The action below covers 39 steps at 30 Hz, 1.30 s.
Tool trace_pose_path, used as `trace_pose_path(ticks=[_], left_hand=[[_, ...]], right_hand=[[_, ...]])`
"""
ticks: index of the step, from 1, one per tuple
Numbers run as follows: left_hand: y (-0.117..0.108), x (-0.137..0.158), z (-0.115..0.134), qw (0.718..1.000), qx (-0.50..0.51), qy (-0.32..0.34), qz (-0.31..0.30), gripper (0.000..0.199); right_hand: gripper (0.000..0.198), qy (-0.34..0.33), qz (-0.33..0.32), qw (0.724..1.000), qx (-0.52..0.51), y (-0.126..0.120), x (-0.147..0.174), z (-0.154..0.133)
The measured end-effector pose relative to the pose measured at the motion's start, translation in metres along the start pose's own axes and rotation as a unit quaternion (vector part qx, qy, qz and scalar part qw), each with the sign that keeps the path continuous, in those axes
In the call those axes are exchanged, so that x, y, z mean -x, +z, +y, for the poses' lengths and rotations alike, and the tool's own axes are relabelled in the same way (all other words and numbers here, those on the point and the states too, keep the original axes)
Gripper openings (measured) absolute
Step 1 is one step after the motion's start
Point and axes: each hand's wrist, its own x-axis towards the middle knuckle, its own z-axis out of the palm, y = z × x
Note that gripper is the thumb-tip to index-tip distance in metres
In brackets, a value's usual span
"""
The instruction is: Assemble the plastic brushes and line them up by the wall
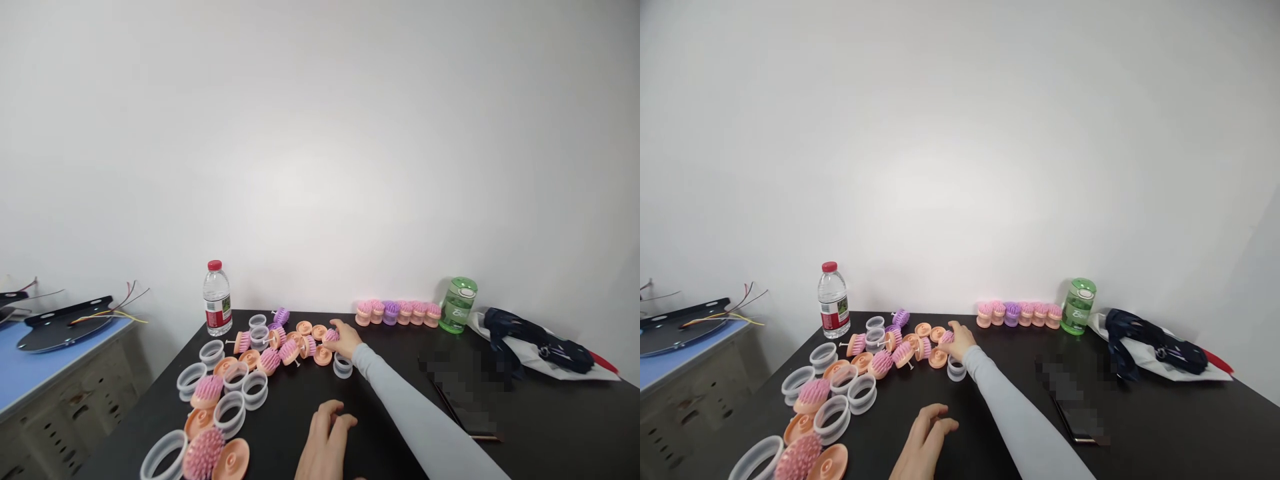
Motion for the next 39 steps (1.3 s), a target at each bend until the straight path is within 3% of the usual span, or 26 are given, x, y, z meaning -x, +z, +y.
trace_pose_path(ticks=[3,6,13,16,19,23,25,29,33,39], left_hand=[[-0.007,-0.002,0.000,1.000,-0.009,-0.019,0.003,0.068],[-0.013,-0.004,0.000,0.999,-0.006,-0.018,0.033,0.065],[-0.024,-0.008,-0.005,0.994,-0.005,-0.018,0.107,0.060],[-0.027,-0.013,-0.006,0.995,-0.014,-0.035,0.093,0.067],[-0.029,-0.021,-0.005,0.997,-0.018,-0.056,0.055,0.067],[-0.031,-0.029,-0.003,0.998,-0.013,-0.064,0.022,0.051],[-0.032,-0.029,0.000,0.998,-0.002,-0.057,0.012,0.046],[-0.034,-0.025,0.009,0.998,0.054,-0.018,-0.023,0.051],[-0.029,-0.022,0.013,0.989,0.144,0.009,-0.029,0.056],[-0.021,-0.020,0.005,0.956,0.285,-0.069,-0.011,0.048]], right_hand=[[0.028,0.014,-0.012,0.998,-0.061,0.008,-0.001,-0.007],[0.027,0.025,-0.023,0.989,-0.145,0.014,0.007,-0.006],[0.032,0.020,-0.001,0.930,-0.367,-0.002,0.053,0.006],[0.047,0.018,-0.007,0.905,-0.426,-0.009,0.082,0.008],[0.049,0.015,-0.036,0.891,-0.452,-0.009,0.112,0.007],[0.046,0.000,-0.058,0.889,-0.453,-0.010,0.142,0.007],[0.043,-0.022,-0.041,0.903,-0.427,-0.013,0.153,0.008],[0.036,-0.109,0.009,0.948,-0.300,-0.022,0.170,0.010],[0.037,-0.197,0.022,0.962,-0.186,-0.027,0.181,0.004],[0.048,-0.224,0.039,0.966,-0.121,-0.037,0.188,0.003]])
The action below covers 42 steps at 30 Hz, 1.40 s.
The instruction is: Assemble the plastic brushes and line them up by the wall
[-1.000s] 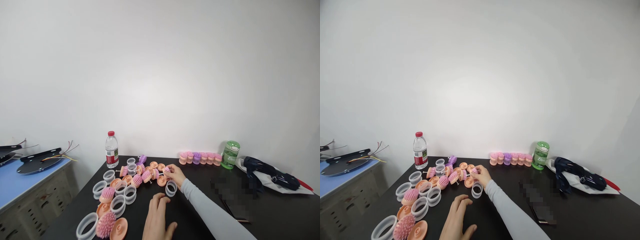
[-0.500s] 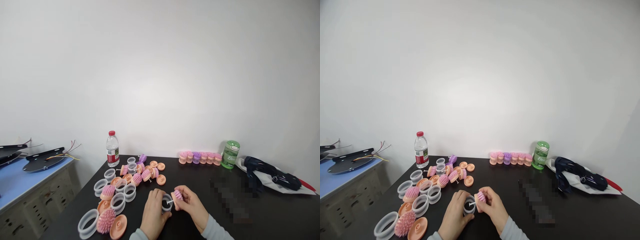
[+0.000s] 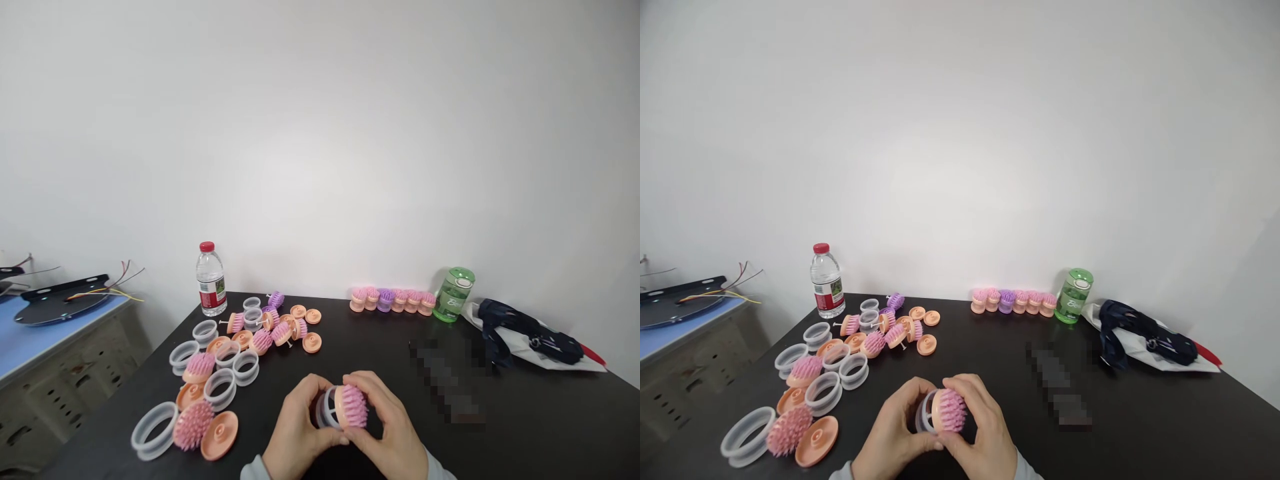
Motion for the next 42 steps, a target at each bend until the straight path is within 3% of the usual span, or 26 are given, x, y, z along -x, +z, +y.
trace_pose_path(ticks=[5,8,12,16,21,30,33,38,42], left_hand=[[-0.005,0.001,0.005,0.990,0.114,0.010,-0.080,0.057],[-0.006,0.002,0.008,0.980,0.156,0.011,-0.121,0.056],[-0.004,0.003,0.006,0.979,0.158,0.015,-0.129,0.058],[-0.001,0.004,0.006,0.980,0.150,0.026,-0.129,0.060],[0.001,0.007,0.009,0.960,0.229,-0.038,-0.158,0.061],[0.005,0.014,0.000,0.938,0.266,-0.128,-0.183,0.053],[0.009,0.020,0.000,0.950,0.229,-0.128,-0.168,0.053],[0.008,0.020,0.014,0.983,0.125,-0.052,-0.124,0.050],[0.007,0.017,0.023,0.974,0.196,-0.078,-0.078,0.045]], right_hand=[[0.064,-0.009,-0.010,0.999,-0.034,-0.008,0.010,0.003],[0.063,-0.009,-0.007,0.997,-0.075,-0.013,0.012,0.000],[0.054,0.008,-0.007,0.992,-0.126,-0.019,0.009,-0.005],[0.048,0.005,-0.036,0.995,-0.090,-0.022,0.007,-0.008],[0.047,-0.005,-0.058,0.998,-0.038,-0.025,0.006,-0.013],[0.015,-0.024,-0.113,0.993,0.006,-0.023,0.010,-0.024],[0.029,-0.012,-0.086,0.996,0.017,-0.018,0.010,-0.022],[0.062,0.055,0.004,0.998,-0.014,-0.008,0.010,-0.013],[0.099,0.066,0.007,0.996,-0.062,-0.006,0.015,-0.008]])
